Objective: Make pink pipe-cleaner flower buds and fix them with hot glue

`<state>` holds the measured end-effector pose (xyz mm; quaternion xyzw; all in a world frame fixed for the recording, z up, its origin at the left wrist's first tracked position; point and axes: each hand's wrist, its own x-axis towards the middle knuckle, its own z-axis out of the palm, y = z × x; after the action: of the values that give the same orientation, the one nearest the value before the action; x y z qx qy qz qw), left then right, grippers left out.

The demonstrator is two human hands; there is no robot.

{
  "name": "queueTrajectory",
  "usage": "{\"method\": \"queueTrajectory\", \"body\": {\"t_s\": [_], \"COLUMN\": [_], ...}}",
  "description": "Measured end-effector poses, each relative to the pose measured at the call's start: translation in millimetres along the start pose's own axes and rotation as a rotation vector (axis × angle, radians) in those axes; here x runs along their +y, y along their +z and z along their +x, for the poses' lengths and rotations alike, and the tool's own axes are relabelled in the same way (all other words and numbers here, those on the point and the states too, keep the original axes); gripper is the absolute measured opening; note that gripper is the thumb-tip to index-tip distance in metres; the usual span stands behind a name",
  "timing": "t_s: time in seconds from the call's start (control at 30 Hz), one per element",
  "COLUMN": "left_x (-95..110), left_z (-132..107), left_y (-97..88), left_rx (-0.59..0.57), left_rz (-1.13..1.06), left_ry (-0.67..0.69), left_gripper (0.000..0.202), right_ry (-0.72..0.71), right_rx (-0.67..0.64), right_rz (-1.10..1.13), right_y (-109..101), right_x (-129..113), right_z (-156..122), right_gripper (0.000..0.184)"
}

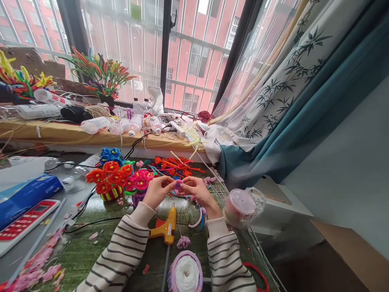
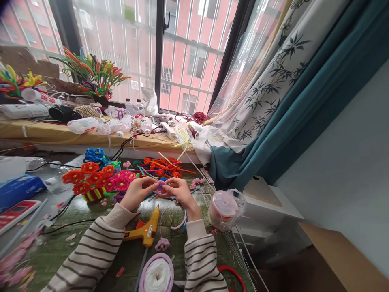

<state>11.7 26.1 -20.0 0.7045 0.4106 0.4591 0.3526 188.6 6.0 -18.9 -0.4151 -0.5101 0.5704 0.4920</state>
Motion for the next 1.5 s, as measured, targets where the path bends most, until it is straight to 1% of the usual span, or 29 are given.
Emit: {"method": "queueTrajectory", "body": {"t_s": [0.17, 0.3, 0.4, 0.57, 0.63, 0.7, 0.77, 0.83, 0.87, 0.93, 1.0, 1.07, 1.13, 1.27, 1.3, 1.37, 1.5], "left_x": [3, 6, 8, 11, 13, 19, 27, 38, 44, 54, 60, 61, 58, 44, 42, 39, 36], "left_z": [-2, -3, -3, -4, -4, -5, -8, -14, -17, -26, -36, -46, -56, -75, -79, -85, -91], "left_y": [-1.6, -0.9, -0.2, 2.5, 3.2, 2.3, -0.6, -4.6, -6.5, -9.8, -12.3, -14.6, -17.2, -19.4, -18.6, -15.0, -5.8], "left_rx": [-0.012, -0.054, -0.063, -0.078, -0.06, -0.014, 0.041, 0.061, 0.044, -0.061, -0.234, -0.409, -0.543, -0.723, -0.758, -0.778, -0.709], "left_rz": [0.078, 0.14, 0.199, 0.306, 0.372, 0.463, 0.575, 0.697, 0.758, 0.872, 0.963, 1.027, 1.072, 1.126, 1.14, 1.158, 1.17], "left_ry": [0.027, 0.057, 0.08, 0.096, 0.088, 0.071, 0.048, 0.02, 0.005, -0.021, -0.044, -0.059, -0.076, -0.153, -0.166, -0.167, -0.135], "left_gripper": [0.033, 0.031, 0.028, 0.021, 0.019, 0.018, 0.022, 0.027, 0.027, 0.026, 0.022, 0.022, 0.028, 0.056, 0.061, 0.061, 0.056], "right_ry": [0.017, -0.028, -0.077, -0.089, -0.084, -0.08, -0.076, -0.073, -0.072, -0.069, -0.067, -0.061, -0.052, -0.046, -0.048, -0.049, -0.048], "right_rx": [-0.027, 0.003, 0.024, -0.008, -0.001, 0.021, 0.048, 0.069, 0.075, 0.081, 0.083, 0.08, 0.069, 0.036, 0.029, 0.017, 0.009], "right_rz": [-0.052, -0.155, -0.229, -0.25, -0.237, -0.219, -0.194, -0.165, -0.15, -0.122, -0.1, -0.085, -0.079, -0.076, -0.076, -0.078, -0.101], "right_y": [-2, -4, -4, -6, -7, -7, -8, -10, -11, -14, -18, -20, -21, -18, -17, -16, -18], "right_x": [0, 1, 2, 4, 5, 6, 7, 8, 8, 8, 7, 6, 6, 6, 6, 7, 9], "right_z": [-2, -1, 0, 0, 0, 0, 0, 0, -1, -2, -4, -5, -6, -5, -5, -4, -4], "right_gripper": [0.049, 0.044, 0.038, 0.039, 0.041, 0.043, 0.045, 0.047, 0.047, 0.048, 0.047, 0.047, 0.046, 0.044, 0.044, 0.045, 0.045]}}
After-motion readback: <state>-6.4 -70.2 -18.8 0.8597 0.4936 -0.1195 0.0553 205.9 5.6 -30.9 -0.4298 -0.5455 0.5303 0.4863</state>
